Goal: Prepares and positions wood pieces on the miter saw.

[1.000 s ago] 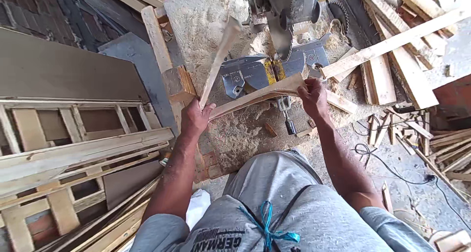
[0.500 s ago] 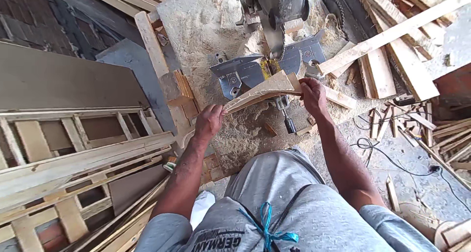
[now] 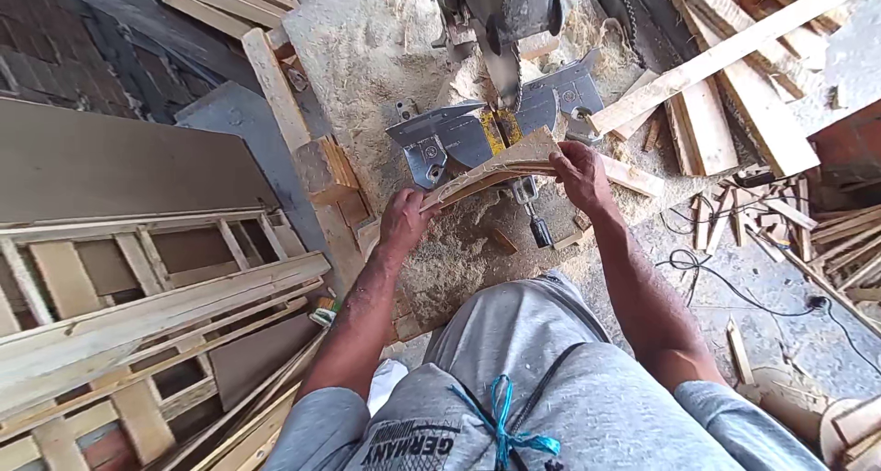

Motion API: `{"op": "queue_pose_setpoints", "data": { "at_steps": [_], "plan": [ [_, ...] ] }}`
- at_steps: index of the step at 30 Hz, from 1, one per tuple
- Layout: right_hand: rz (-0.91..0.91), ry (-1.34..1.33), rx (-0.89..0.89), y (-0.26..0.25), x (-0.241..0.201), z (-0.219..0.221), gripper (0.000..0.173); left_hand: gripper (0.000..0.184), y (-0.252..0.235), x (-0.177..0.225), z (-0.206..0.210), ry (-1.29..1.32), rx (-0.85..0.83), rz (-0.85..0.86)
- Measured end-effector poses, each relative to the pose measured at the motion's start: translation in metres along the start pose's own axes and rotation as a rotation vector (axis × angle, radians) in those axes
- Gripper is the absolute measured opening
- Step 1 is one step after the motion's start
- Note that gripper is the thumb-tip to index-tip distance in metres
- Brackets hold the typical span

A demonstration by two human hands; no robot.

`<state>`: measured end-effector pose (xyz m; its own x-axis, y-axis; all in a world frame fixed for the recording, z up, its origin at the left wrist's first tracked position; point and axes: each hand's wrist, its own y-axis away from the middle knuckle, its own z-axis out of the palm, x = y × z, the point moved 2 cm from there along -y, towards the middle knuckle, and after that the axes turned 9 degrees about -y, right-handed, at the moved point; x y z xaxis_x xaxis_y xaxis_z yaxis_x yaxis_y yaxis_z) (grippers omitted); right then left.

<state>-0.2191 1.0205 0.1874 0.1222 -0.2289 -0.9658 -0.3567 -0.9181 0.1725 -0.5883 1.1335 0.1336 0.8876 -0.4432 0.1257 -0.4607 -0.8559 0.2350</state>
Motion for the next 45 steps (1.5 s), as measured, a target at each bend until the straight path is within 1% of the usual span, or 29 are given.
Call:
{"op": "queue_pose_setpoints", "data": {
  "at_steps": [1,3,4,5,7,9,11,13,16,17,21,24,25,28,30,32,35,36,40,42,45],
  "plan": [
    [-0.003,-0.003,0.005,0.000,0.000,0.000,0.029,0.060,-0.001,-0.001,0.000,0.027,-0.016,-0.011],
    [-0.013,0.000,0.012,-0.001,0.000,0.001,0.029,0.065,-0.004,-0.004,-0.002,0.075,-0.089,-0.064],
    [-0.025,0.030,0.031,-0.001,0.000,0.002,0.030,0.068,-0.006,-0.005,-0.004,0.074,-0.138,-0.079],
    [-0.049,0.098,0.076,0.000,-0.001,0.002,0.035,0.065,-0.007,-0.006,-0.005,0.070,-0.169,-0.073],
    [-0.103,0.320,0.179,0.004,0.001,-0.003,0.053,0.057,-0.008,-0.007,-0.005,0.070,-0.180,-0.049],
    [-0.088,0.468,0.174,0.005,0.010,-0.010,0.071,0.051,-0.007,-0.006,-0.004,0.086,-0.149,-0.047],
    [-0.024,0.409,0.110,0.009,0.019,-0.013,0.078,0.050,-0.004,-0.005,-0.006,0.096,-0.122,-0.052],
    [0.011,0.228,0.045,0.012,0.026,-0.009,0.079,0.051,0.000,-0.001,-0.013,0.094,-0.112,-0.059],
    [0.018,0.118,0.063,0.011,0.030,-0.002,0.086,0.049,0.003,0.005,-0.021,0.076,-0.103,-0.065],
    [0.022,0.108,0.063,0.009,0.031,-0.003,0.085,0.048,0.003,0.007,-0.024,0.070,-0.109,-0.072],
    [0.028,0.148,0.082,0.003,0.029,-0.003,0.071,0.047,0.003,0.013,-0.033,0.028,-0.171,-0.094],
    [0.086,0.151,0.127,-0.002,0.024,-0.004,0.073,0.047,0.003,0.024,-0.045,-0.013,-0.207,-0.107],
    [0.101,0.129,0.144,-0.005,0.023,-0.005,0.074,0.047,0.003,0.030,-0.050,-0.024,-0.220,-0.112],
    [0.134,0.031,0.161,-0.016,0.021,-0.014,0.070,0.046,-0.002,0.045,-0.059,-0.045,-0.251,-0.136],
    [0.168,0.019,0.157,-0.025,0.020,-0.019,0.066,0.047,-0.003,0.051,-0.053,-0.032,-0.275,-0.145],
    [0.151,0.092,0.157,-0.027,0.014,-0.021,0.065,0.052,-0.002,0.050,-0.037,-0.009,-0.303,-0.142],
    [0.021,0.255,0.189,-0.022,-0.001,-0.019,0.062,0.066,0.002,0.046,-0.018,0.030,-0.331,-0.125],
    [0.006,0.272,0.199,-0.022,-0.002,-0.019,0.059,0.065,0.003,0.046,-0.016,0.032,-0.318,-0.118],
    [-0.052,0.200,0.210,-0.024,-0.001,-0.021,0.055,0.047,0.011,0.048,-0.022,0.010,-0.243,-0.083],
    [-0.082,0.184,0.210,-0.021,-0.005,-0.022,0.059,0.046,0.017,0.050,-0.033,0.003,-0.214,-0.078],
    [-0.058,0.195,0.244,-0.026,-0.013,-0.030,0.058,0.046,0.019,0.058,-0.045,0.006,-0.201,-0.093]
  ]
}}
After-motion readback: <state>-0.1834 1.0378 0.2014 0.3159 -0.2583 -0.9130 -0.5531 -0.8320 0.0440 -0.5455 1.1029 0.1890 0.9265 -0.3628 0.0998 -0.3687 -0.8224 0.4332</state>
